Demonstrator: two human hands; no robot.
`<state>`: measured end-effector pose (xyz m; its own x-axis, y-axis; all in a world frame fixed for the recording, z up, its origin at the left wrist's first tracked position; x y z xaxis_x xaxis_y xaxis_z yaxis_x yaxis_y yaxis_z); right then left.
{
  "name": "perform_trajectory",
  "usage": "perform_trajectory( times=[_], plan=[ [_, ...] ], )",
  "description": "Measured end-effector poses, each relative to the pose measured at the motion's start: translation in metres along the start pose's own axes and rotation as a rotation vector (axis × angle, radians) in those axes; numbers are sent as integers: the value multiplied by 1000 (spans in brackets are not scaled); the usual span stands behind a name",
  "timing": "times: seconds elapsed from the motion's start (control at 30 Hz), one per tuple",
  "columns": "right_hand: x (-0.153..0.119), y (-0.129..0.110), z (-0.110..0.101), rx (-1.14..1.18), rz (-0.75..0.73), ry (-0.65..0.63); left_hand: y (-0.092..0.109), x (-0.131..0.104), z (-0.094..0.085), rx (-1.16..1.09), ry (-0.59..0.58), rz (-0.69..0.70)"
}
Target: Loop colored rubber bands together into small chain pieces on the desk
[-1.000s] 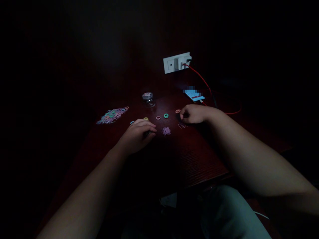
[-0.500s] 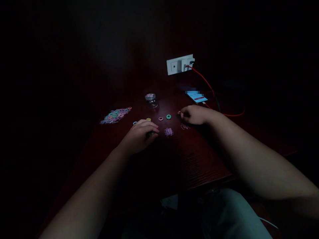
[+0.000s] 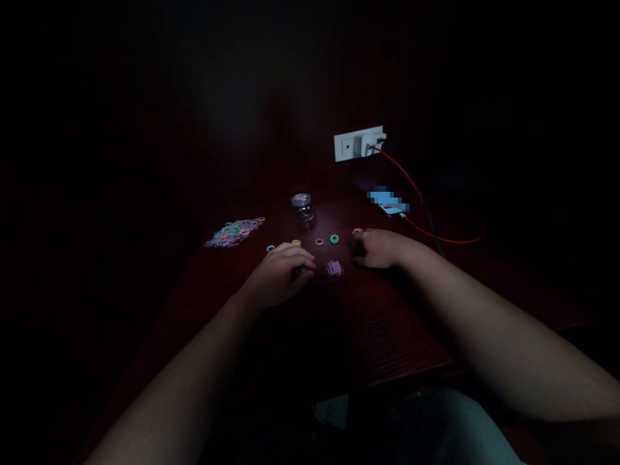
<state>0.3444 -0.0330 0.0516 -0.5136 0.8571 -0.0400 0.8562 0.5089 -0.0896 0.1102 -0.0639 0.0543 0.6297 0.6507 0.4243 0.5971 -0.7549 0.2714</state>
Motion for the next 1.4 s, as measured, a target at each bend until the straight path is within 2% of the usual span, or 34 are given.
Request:
perform_trajectory(
  times=[0.33, 0.5, 0.57, 0.63, 0.7, 0.77, 0.9, 0.97, 1.07, 1.3, 1.4],
  plan=[
    [0, 3, 0, 42, -8, 9, -1, -1, -1, 6, 4, -19],
    [1, 6, 1, 83, -13, 53, 1, -1, -3, 1, 12, -9],
    [2, 7, -1, 97, 1, 98, -2, 0, -6, 18, 43, -45],
    [2, 8, -3, 113, 21, 163, -12, -1, -11, 65, 112, -156],
    [2, 8, -6, 129, 27, 237, -29, -3, -17, 144, 177, -340],
    [2, 7, -8, 150, 6, 315, -52, -8, -20, 238, 176, -556],
    [3, 7, -6, 223, -40, 443, -100, -26, -18, 382, -9, -956],
    [4, 6, -4, 262, -68, 455, -116, -33, -14, 424, -89, -1089],
    [6, 2, -1, 306, -98, 453, -127, -35, -8, 424, -113, -1144],
    [8, -6, 1, 349, -107, 435, -134, -30, -8, 426, 20, -1161],
    [9, -3, 1, 365, -83, 461, -139, -31, -10, 426, 36, -1178]
  ],
)
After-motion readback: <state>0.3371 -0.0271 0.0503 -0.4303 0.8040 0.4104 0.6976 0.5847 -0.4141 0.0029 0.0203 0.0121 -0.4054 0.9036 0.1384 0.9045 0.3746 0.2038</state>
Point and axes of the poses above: each hand's wrist, its own x-axis towards the middle knuckle, its own z-axis out of the palm, y = z × x, the point moved 3 cm from there along x, towards the middle knuckle, and after that the axes turned 9 degrees about -z, right-handed, at the moved point
